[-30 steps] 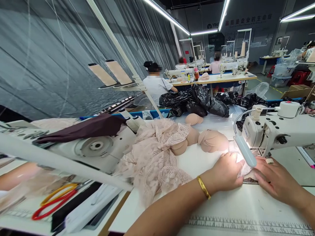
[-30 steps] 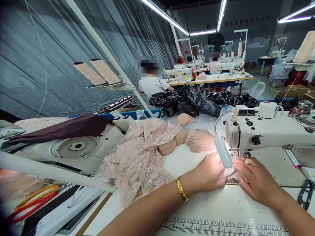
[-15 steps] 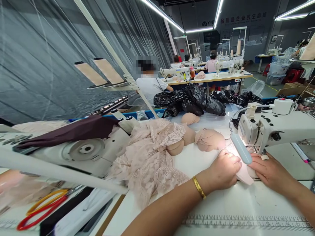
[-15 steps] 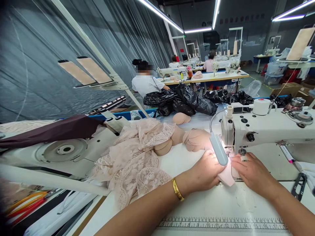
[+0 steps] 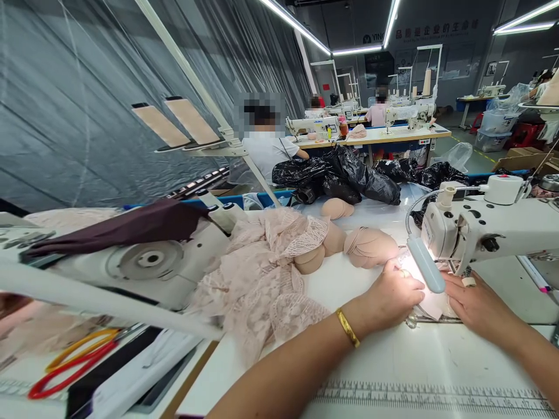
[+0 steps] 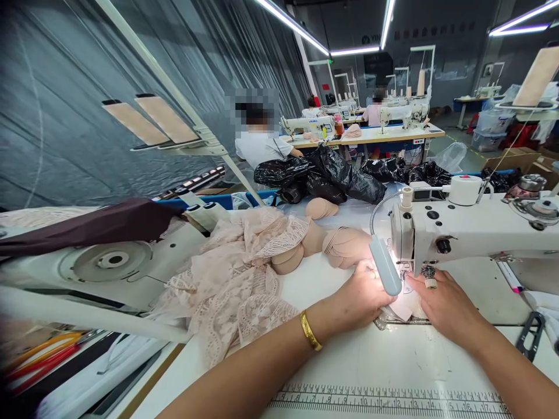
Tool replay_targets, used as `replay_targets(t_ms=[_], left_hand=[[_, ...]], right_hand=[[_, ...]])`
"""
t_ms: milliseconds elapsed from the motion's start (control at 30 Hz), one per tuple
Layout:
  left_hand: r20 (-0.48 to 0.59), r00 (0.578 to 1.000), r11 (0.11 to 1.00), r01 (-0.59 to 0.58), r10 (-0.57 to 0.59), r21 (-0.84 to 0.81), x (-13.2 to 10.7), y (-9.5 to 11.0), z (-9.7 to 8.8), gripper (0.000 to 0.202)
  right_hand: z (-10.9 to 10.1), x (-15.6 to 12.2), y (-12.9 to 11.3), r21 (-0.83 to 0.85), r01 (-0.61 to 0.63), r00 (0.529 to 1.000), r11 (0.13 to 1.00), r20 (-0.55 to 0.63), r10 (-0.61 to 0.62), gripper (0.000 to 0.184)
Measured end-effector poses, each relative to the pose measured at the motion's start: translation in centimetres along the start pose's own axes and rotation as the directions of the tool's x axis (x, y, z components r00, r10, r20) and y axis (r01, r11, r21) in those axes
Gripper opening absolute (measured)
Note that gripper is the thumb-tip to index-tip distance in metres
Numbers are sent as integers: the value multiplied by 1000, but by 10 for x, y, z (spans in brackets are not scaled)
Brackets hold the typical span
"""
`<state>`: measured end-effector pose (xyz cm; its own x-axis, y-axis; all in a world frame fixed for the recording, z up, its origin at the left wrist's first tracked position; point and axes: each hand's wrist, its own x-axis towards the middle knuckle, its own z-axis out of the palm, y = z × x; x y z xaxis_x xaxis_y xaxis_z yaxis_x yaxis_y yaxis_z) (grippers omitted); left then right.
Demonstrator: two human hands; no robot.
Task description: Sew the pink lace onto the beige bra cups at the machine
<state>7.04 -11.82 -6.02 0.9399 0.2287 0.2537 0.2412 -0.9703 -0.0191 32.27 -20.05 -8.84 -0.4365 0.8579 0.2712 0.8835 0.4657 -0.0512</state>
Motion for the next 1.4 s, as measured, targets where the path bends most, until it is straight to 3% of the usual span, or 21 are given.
replay_targets(t_ms=[300, 700, 1167, 1400], left_hand=[[25, 999, 1000, 26, -26, 13, 2, 3, -3, 18], [-18, 999, 994, 49, -47, 98, 3, 5, -4, 18], [8, 999, 997, 44, -45, 67, 4, 5, 2, 15], [-41, 999, 999, 25, -23, 40, 1, 23, 1, 13]], right_hand=[[4, 0, 2, 40, -22, 1000, 999, -21, 22, 61], [-14, 1, -2, 103, -86, 964, 991, -241, 108, 35], [-10, -2, -1, 148, -112, 968, 983, -207, 141, 34], [-17, -8, -4, 274, 64, 998, 960, -23, -60, 35]])
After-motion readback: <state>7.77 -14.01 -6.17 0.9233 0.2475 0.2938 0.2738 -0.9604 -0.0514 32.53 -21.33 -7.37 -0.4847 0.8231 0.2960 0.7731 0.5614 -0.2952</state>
